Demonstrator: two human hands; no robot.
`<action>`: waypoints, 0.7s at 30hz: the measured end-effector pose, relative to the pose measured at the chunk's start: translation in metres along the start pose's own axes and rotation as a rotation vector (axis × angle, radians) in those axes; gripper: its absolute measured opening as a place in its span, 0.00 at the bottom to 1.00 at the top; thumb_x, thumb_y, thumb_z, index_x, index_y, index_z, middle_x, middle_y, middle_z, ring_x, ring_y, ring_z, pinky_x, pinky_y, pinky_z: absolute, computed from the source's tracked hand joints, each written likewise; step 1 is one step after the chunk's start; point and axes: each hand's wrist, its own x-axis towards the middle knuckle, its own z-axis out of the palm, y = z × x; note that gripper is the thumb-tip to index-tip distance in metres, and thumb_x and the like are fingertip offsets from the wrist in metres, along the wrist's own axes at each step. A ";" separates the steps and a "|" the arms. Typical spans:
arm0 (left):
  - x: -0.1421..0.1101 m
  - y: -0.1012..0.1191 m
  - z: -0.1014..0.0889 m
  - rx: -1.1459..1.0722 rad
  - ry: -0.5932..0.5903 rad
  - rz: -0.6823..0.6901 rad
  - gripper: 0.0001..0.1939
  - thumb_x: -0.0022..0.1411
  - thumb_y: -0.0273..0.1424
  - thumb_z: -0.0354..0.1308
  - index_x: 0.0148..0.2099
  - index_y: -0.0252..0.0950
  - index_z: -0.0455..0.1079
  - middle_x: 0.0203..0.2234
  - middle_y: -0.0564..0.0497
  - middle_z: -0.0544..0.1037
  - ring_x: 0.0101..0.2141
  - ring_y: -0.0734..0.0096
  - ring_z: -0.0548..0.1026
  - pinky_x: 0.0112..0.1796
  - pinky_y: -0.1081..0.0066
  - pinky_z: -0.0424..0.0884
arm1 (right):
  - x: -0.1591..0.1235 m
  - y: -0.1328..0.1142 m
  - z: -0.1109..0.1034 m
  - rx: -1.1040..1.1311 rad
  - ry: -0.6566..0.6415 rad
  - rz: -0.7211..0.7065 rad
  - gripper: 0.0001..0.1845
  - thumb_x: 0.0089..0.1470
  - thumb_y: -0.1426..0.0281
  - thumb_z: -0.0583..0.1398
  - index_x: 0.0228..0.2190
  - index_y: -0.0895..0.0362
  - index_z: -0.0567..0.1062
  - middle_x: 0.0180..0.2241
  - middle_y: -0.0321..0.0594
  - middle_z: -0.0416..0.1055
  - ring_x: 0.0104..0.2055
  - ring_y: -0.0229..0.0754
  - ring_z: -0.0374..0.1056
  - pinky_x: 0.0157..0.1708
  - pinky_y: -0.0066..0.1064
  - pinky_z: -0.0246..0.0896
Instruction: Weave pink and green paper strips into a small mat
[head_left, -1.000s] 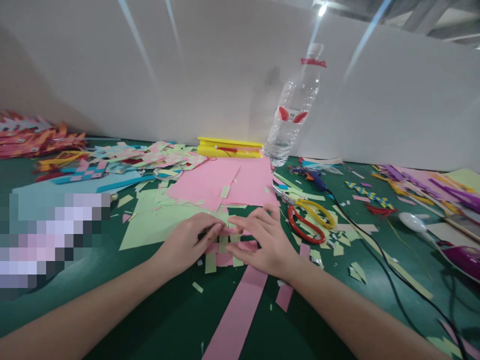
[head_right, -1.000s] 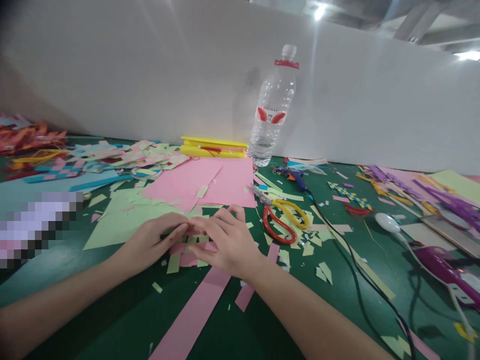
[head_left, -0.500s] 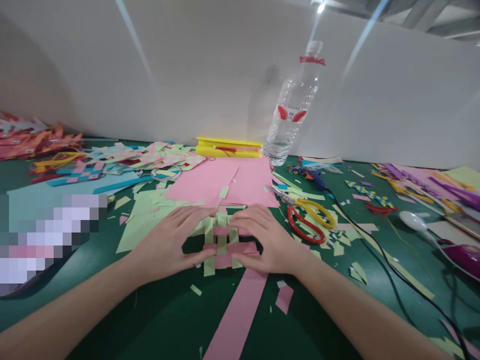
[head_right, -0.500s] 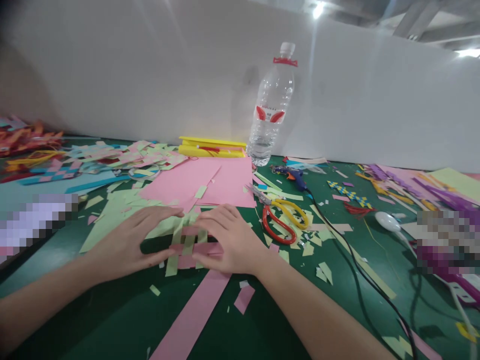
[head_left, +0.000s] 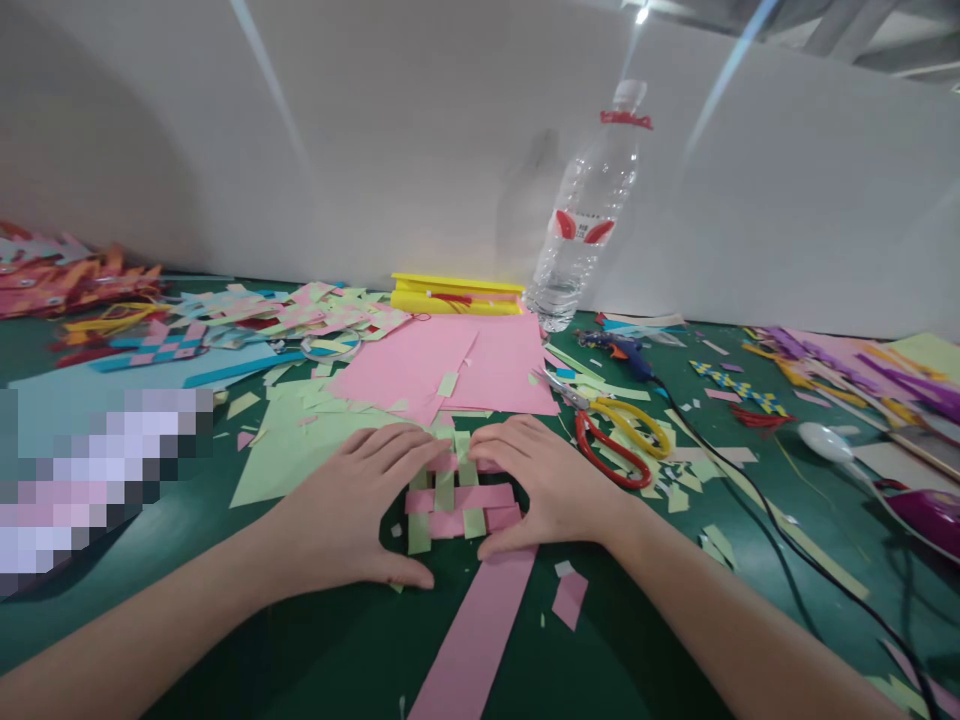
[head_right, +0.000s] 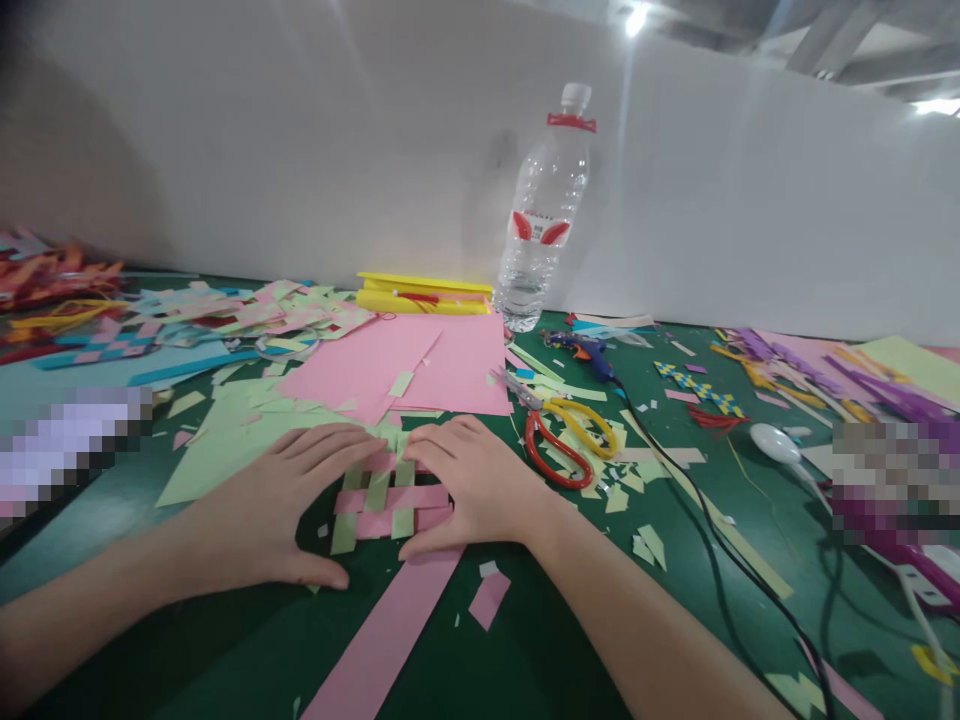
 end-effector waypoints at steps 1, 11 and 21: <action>0.000 0.001 0.000 -0.010 -0.002 0.009 0.49 0.44 0.59 0.63 0.62 0.40 0.57 0.58 0.44 0.66 0.58 0.48 0.62 0.55 0.55 0.58 | 0.000 0.000 0.000 0.000 0.007 -0.005 0.35 0.44 0.49 0.65 0.47 0.61 0.68 0.48 0.49 0.70 0.53 0.49 0.64 0.54 0.40 0.54; 0.001 0.002 0.003 -0.065 0.061 0.017 0.44 0.48 0.52 0.63 0.62 0.40 0.57 0.55 0.42 0.69 0.54 0.47 0.66 0.52 0.53 0.62 | -0.001 0.003 0.004 -0.025 0.049 -0.044 0.33 0.46 0.49 0.64 0.45 0.60 0.69 0.46 0.48 0.72 0.49 0.49 0.66 0.52 0.42 0.57; 0.001 0.001 0.006 -0.038 0.064 0.028 0.40 0.53 0.46 0.63 0.63 0.40 0.55 0.55 0.43 0.71 0.54 0.49 0.68 0.53 0.53 0.60 | 0.000 0.002 0.003 -0.018 0.022 -0.035 0.31 0.47 0.50 0.64 0.44 0.60 0.70 0.45 0.47 0.72 0.48 0.49 0.66 0.52 0.41 0.57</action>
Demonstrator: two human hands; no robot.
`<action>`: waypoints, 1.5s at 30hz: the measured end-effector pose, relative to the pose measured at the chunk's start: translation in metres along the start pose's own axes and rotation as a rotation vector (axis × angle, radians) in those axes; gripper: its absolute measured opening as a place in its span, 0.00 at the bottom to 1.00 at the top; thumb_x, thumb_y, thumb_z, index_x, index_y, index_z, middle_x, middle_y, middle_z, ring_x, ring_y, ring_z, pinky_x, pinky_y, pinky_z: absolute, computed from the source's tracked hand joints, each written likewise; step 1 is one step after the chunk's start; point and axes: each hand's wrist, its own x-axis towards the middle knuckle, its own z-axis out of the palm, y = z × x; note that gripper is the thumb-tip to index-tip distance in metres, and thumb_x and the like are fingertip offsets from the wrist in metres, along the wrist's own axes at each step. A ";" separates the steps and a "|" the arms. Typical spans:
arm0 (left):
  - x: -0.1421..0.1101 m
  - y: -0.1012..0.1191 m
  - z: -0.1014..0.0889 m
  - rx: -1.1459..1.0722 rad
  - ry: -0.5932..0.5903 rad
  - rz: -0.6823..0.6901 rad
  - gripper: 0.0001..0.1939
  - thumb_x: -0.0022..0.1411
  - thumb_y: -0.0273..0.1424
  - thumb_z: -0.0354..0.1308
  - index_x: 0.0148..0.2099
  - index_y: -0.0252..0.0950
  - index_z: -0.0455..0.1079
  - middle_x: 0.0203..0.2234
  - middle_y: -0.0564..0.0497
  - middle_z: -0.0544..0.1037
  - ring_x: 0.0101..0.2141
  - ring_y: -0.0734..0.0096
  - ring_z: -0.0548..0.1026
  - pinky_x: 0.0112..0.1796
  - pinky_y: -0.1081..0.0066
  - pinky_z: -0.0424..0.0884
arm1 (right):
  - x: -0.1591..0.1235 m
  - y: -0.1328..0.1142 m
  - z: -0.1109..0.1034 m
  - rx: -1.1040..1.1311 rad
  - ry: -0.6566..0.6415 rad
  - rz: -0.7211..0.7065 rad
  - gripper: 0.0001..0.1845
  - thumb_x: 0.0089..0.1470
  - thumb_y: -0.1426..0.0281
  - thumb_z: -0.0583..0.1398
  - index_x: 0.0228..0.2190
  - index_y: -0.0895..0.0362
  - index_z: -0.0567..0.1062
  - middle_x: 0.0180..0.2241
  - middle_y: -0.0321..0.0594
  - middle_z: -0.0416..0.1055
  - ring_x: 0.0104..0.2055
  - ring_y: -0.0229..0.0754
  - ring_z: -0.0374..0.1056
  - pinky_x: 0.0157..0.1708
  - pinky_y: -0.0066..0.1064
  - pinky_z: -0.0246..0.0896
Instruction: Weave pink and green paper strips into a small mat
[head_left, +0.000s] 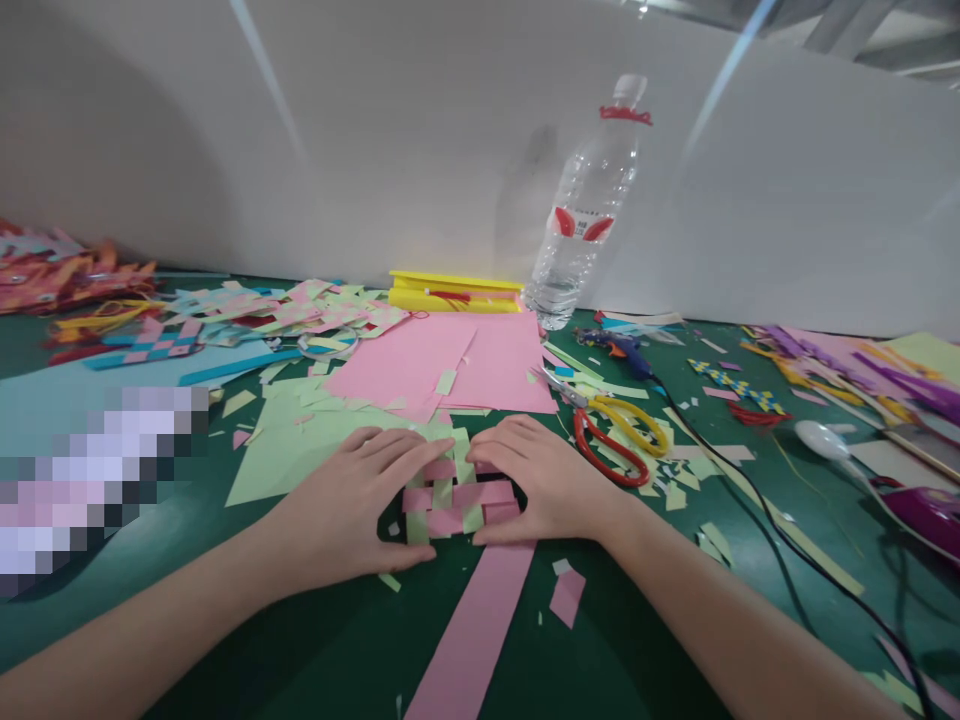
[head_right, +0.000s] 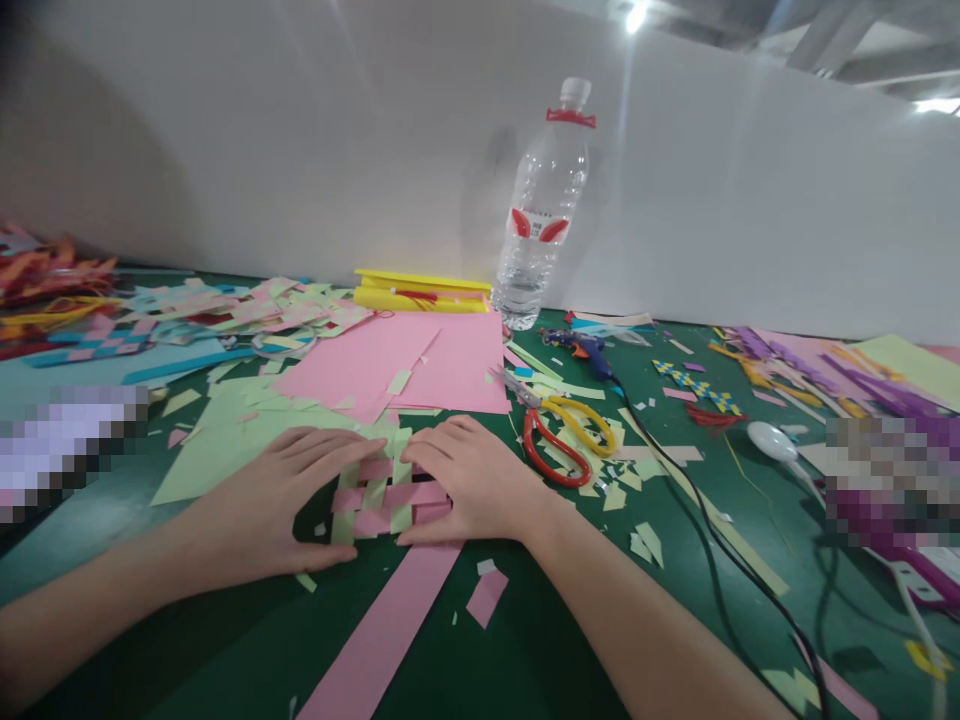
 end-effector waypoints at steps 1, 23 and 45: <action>0.000 0.000 0.000 0.002 0.006 0.006 0.39 0.53 0.45 0.63 0.63 0.40 0.56 0.55 0.43 0.71 0.53 0.49 0.68 0.53 0.53 0.60 | 0.000 0.000 0.000 0.001 0.005 -0.003 0.31 0.47 0.50 0.64 0.44 0.60 0.70 0.45 0.47 0.72 0.48 0.48 0.66 0.52 0.41 0.57; 0.001 -0.003 -0.003 -0.022 0.118 -0.154 0.40 0.58 0.56 0.51 0.65 0.39 0.52 0.51 0.42 0.73 0.47 0.50 0.72 0.45 0.56 0.68 | 0.000 0.003 0.001 -0.018 0.115 0.011 0.24 0.49 0.49 0.62 0.32 0.58 0.72 0.35 0.43 0.74 0.39 0.44 0.68 0.46 0.39 0.59; 0.002 -0.007 0.005 -0.121 0.167 -0.129 0.22 0.68 0.45 0.45 0.56 0.36 0.63 0.45 0.43 0.75 0.46 0.55 0.72 0.44 0.60 0.70 | 0.003 0.000 0.004 -0.116 0.202 0.129 0.12 0.59 0.64 0.55 0.26 0.56 0.69 0.28 0.39 0.74 0.35 0.41 0.69 0.52 0.41 0.57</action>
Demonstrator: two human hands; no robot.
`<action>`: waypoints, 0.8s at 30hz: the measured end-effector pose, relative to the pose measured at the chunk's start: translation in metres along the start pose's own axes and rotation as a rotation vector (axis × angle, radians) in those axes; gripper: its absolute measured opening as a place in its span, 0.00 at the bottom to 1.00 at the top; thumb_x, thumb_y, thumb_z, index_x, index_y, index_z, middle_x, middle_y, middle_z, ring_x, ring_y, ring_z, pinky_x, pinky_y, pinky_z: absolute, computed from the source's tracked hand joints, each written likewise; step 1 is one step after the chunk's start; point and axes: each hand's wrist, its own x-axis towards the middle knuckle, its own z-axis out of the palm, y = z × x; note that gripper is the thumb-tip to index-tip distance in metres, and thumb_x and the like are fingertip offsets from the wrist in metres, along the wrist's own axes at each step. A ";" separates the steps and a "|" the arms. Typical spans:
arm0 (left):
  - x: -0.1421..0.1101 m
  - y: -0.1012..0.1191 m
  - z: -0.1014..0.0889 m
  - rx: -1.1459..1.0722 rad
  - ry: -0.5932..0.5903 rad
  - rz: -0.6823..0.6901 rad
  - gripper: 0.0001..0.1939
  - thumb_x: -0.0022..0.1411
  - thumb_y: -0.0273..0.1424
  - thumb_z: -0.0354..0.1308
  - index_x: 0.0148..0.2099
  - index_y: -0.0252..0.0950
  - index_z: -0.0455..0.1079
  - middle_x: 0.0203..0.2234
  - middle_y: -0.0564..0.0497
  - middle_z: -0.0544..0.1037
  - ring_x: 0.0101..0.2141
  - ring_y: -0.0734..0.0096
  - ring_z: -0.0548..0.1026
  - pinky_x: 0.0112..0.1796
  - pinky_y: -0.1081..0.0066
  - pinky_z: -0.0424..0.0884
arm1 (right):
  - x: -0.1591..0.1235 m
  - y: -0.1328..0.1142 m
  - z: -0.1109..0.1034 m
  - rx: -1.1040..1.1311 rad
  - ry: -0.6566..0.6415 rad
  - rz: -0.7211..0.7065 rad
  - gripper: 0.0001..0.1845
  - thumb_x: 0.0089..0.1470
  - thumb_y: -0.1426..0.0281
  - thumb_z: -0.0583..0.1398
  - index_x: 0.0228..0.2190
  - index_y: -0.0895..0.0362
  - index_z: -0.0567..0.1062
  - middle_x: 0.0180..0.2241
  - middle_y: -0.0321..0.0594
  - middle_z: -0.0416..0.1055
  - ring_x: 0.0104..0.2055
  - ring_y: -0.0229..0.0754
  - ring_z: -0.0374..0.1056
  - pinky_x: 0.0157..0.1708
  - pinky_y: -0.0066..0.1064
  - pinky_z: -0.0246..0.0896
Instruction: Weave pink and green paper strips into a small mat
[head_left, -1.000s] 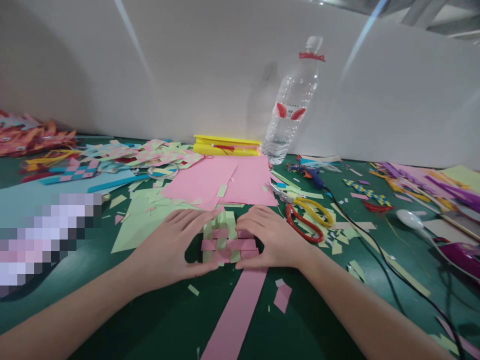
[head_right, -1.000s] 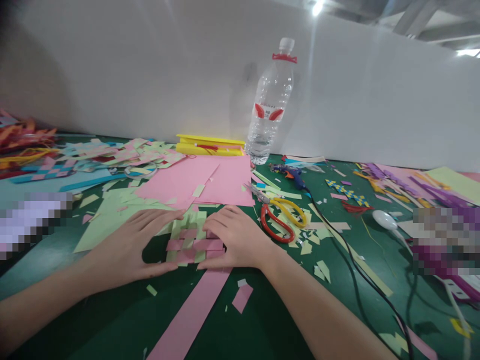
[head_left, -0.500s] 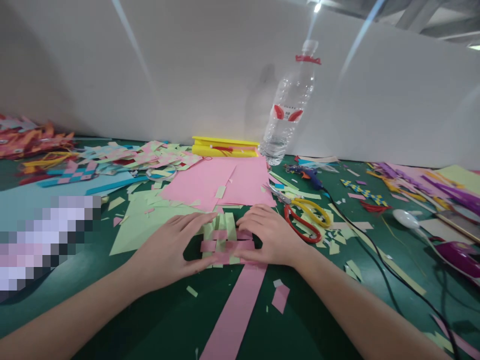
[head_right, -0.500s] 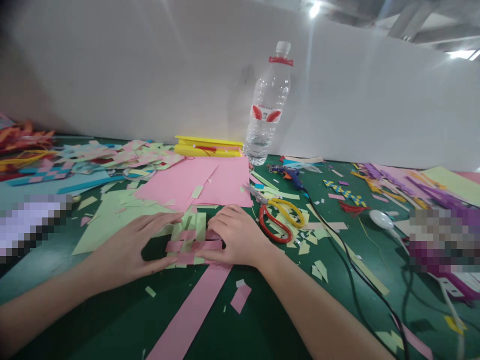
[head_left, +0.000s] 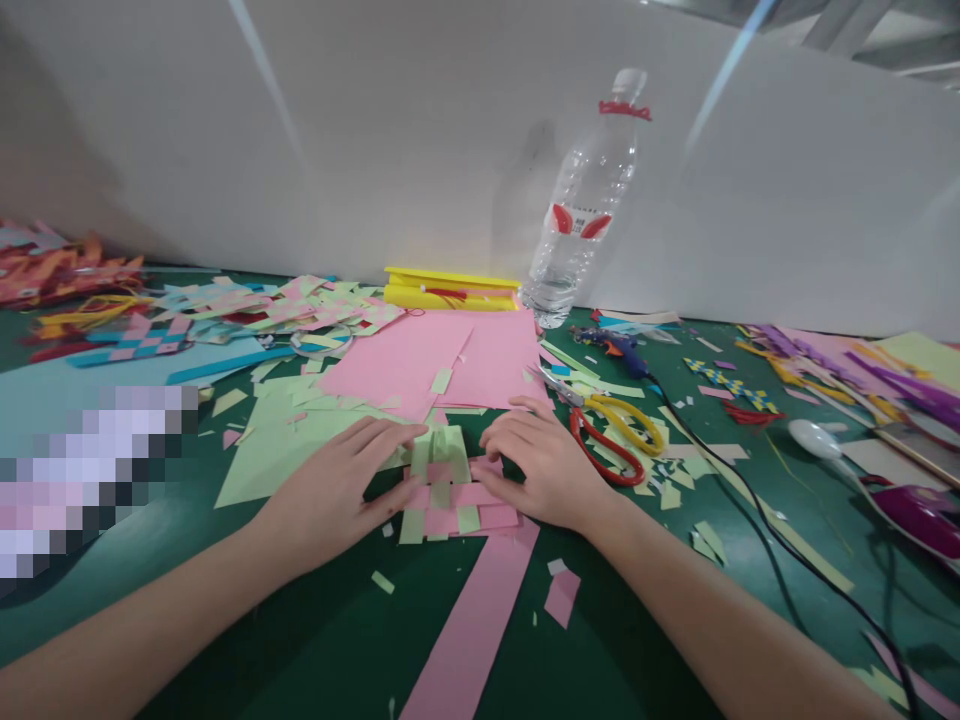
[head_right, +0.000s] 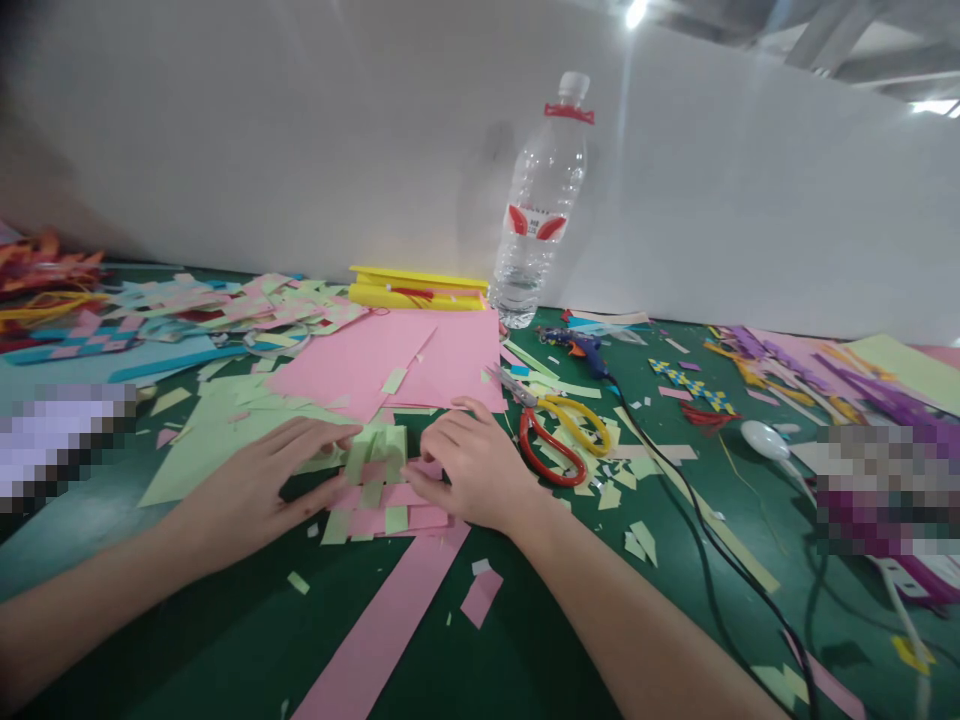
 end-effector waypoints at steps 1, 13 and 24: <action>0.001 0.000 0.000 -0.001 -0.003 0.004 0.21 0.68 0.44 0.45 0.55 0.37 0.64 0.44 0.43 0.76 0.46 0.55 0.72 0.44 0.60 0.70 | 0.000 0.000 0.000 -0.020 0.020 0.028 0.13 0.59 0.66 0.54 0.24 0.56 0.67 0.26 0.38 0.73 0.33 0.40 0.69 0.52 0.41 0.57; -0.001 0.007 0.013 0.048 -0.143 0.203 0.31 0.69 0.47 0.43 0.67 0.39 0.46 0.65 0.49 0.56 0.63 0.64 0.54 0.62 0.61 0.50 | -0.001 -0.001 0.004 0.058 0.107 -0.193 0.10 0.56 0.72 0.57 0.23 0.56 0.70 0.26 0.36 0.75 0.32 0.37 0.70 0.49 0.36 0.62; -0.002 0.002 0.014 0.160 -0.101 0.216 0.22 0.71 0.41 0.43 0.61 0.38 0.60 0.58 0.49 0.68 0.59 0.63 0.63 0.60 0.59 0.52 | -0.003 0.003 0.007 0.112 0.084 -0.178 0.13 0.56 0.73 0.57 0.20 0.56 0.72 0.26 0.35 0.78 0.31 0.36 0.74 0.49 0.34 0.65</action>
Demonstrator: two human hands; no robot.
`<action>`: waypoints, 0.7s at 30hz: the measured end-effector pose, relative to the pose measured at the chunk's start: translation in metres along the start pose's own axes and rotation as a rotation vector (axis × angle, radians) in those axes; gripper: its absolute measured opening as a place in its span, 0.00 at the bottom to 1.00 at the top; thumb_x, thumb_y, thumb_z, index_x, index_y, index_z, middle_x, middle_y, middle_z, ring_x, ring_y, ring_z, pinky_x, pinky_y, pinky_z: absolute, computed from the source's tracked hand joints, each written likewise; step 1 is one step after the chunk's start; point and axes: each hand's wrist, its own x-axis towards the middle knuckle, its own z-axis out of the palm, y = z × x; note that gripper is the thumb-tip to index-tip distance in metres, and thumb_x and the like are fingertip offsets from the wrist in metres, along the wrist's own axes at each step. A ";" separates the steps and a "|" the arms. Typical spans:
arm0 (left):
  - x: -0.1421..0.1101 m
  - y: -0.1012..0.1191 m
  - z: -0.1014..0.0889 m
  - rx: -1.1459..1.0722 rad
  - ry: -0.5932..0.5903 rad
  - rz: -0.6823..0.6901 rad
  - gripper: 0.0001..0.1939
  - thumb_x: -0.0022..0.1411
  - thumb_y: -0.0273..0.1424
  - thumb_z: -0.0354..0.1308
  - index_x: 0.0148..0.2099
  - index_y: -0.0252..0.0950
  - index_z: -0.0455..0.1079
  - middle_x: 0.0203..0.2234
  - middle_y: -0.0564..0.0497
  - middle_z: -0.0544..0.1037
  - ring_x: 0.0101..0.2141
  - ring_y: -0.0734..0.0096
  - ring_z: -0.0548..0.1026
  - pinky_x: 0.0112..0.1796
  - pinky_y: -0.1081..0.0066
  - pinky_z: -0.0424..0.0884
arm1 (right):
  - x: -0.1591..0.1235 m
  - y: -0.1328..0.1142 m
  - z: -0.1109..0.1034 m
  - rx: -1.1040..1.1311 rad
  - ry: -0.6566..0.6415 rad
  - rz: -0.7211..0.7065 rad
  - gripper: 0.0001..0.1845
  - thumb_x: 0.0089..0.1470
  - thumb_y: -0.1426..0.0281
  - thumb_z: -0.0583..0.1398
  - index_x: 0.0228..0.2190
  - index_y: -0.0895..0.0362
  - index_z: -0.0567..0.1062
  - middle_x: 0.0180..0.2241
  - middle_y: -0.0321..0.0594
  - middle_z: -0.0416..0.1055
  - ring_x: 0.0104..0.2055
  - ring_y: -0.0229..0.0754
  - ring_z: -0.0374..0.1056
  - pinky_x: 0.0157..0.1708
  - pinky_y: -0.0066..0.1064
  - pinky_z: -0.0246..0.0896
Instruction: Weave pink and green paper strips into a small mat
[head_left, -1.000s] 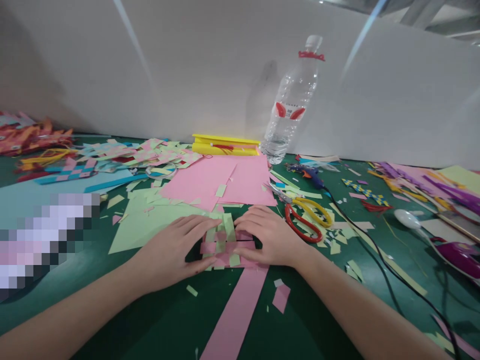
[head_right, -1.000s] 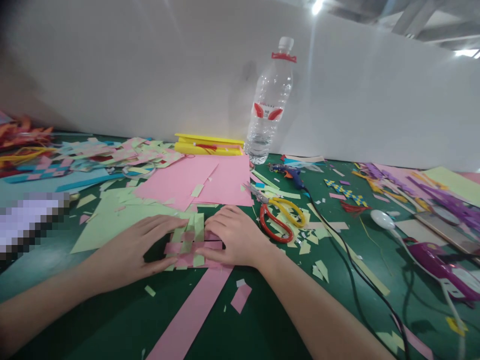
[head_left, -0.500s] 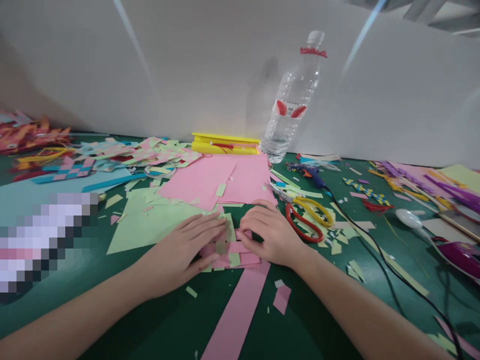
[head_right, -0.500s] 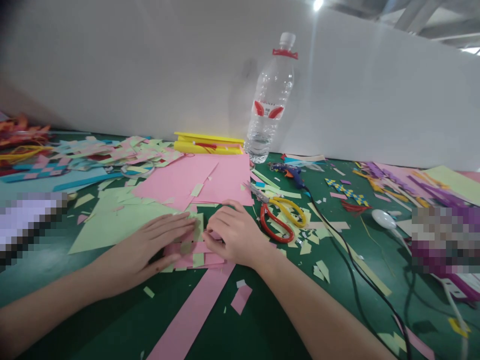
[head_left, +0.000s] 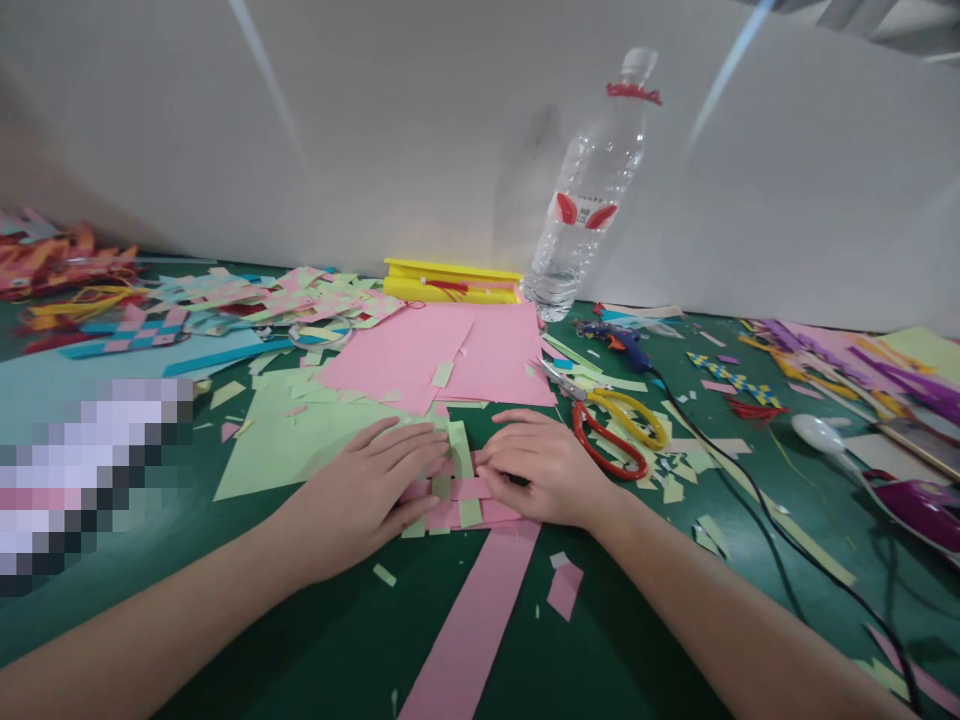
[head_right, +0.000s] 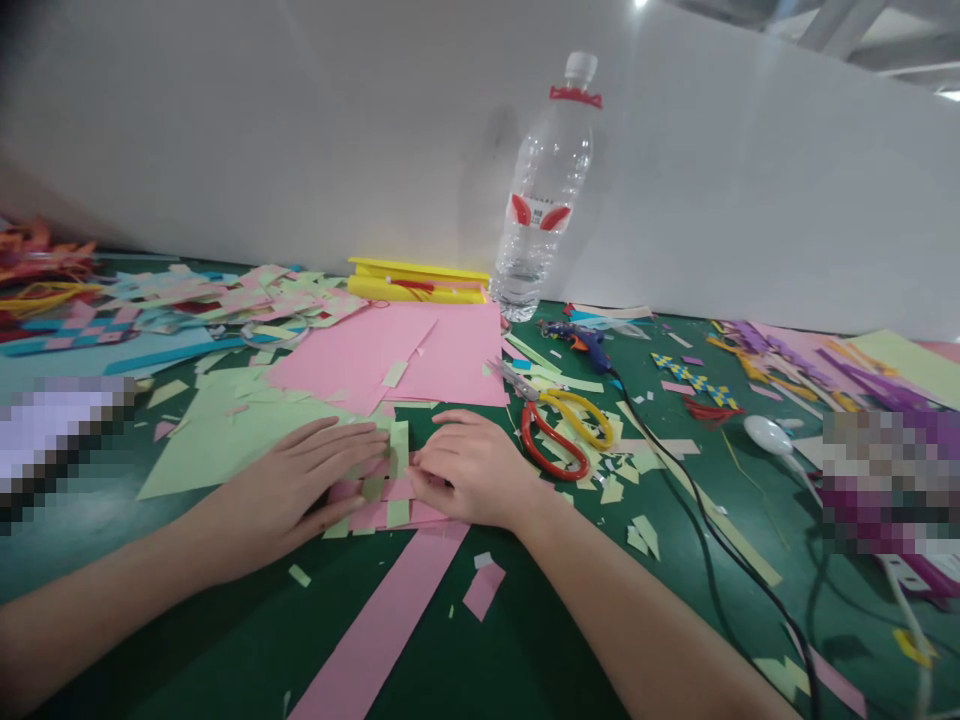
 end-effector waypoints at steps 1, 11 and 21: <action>0.000 0.000 0.000 0.009 0.004 0.005 0.21 0.71 0.41 0.43 0.60 0.39 0.61 0.57 0.49 0.69 0.58 0.63 0.63 0.60 0.59 0.51 | 0.000 0.000 0.000 -0.002 -0.008 0.008 0.14 0.57 0.73 0.56 0.20 0.57 0.72 0.25 0.35 0.78 0.30 0.36 0.74 0.49 0.34 0.65; 0.001 0.000 -0.003 0.049 0.024 -0.014 0.21 0.70 0.41 0.45 0.57 0.37 0.64 0.53 0.47 0.73 0.55 0.58 0.67 0.58 0.55 0.55 | 0.000 0.000 0.000 -0.021 -0.025 0.033 0.14 0.57 0.74 0.55 0.20 0.56 0.70 0.24 0.35 0.75 0.29 0.35 0.71 0.48 0.34 0.63; 0.000 0.005 -0.009 -0.033 -0.022 -0.036 0.32 0.65 0.52 0.46 0.62 0.36 0.58 0.58 0.45 0.68 0.58 0.58 0.64 0.59 0.57 0.55 | 0.003 -0.003 -0.007 0.082 -0.170 0.077 0.28 0.42 0.49 0.66 0.36 0.58 0.72 0.37 0.45 0.75 0.43 0.48 0.70 0.48 0.41 0.61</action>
